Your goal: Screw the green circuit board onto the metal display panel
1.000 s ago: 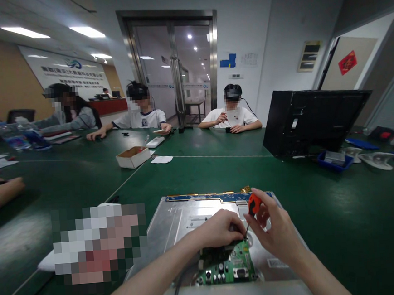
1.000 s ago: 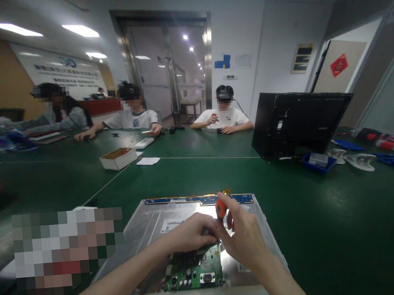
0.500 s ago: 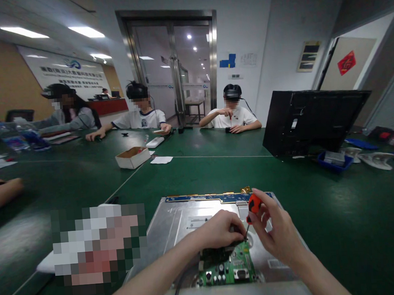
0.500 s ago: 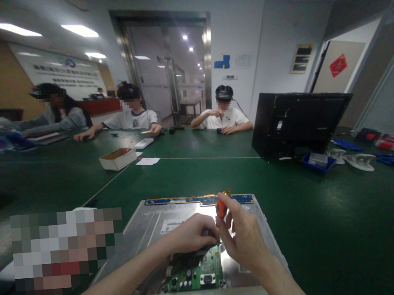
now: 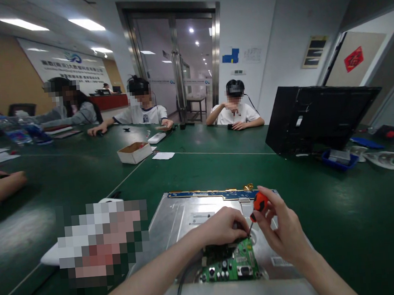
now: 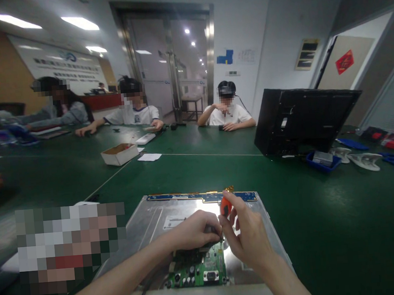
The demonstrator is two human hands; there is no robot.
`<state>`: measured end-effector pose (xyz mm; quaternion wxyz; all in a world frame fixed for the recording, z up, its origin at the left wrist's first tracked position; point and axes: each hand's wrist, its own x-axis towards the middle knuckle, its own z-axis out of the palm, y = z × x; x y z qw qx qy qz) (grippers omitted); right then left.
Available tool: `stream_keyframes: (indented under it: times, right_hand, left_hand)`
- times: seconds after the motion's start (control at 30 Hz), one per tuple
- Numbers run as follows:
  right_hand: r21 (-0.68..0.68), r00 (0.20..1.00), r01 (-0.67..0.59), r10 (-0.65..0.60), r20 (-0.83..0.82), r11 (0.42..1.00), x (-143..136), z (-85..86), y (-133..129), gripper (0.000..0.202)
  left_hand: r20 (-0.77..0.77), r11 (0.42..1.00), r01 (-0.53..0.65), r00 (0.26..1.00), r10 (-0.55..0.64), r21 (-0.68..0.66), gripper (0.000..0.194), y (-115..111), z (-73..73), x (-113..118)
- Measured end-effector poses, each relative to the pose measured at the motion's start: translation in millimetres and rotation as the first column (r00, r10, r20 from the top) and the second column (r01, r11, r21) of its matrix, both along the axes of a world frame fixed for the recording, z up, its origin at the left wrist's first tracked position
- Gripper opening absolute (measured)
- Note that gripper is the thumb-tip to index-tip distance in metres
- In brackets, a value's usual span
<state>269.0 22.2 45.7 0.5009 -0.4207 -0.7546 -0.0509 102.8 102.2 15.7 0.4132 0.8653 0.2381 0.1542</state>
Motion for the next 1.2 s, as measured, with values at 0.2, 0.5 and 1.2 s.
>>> stream_keyframes:
  times: [0.2,0.5,1.2]
  right_hand:
    - [-0.012,1.000,-0.013,0.013,0.000,1.000,-1,3.4,-1,0.042]
    - [0.037,0.999,0.037,-0.037,0.003,0.999,4,-7.0,5,0.038]
    - [0.077,0.997,0.070,-0.069,-0.021,0.995,-1,-0.8,3,0.030]
  left_hand:
    - [-0.003,0.999,-0.006,1.000,0.006,0.031,0.014,-2,2.7,0]
    - [-0.015,0.999,-0.013,1.000,0.013,0.044,0.015,-1,1.7,0]
    - [-0.028,0.998,-0.010,1.000,0.012,0.064,0.013,-1,2.2,0]
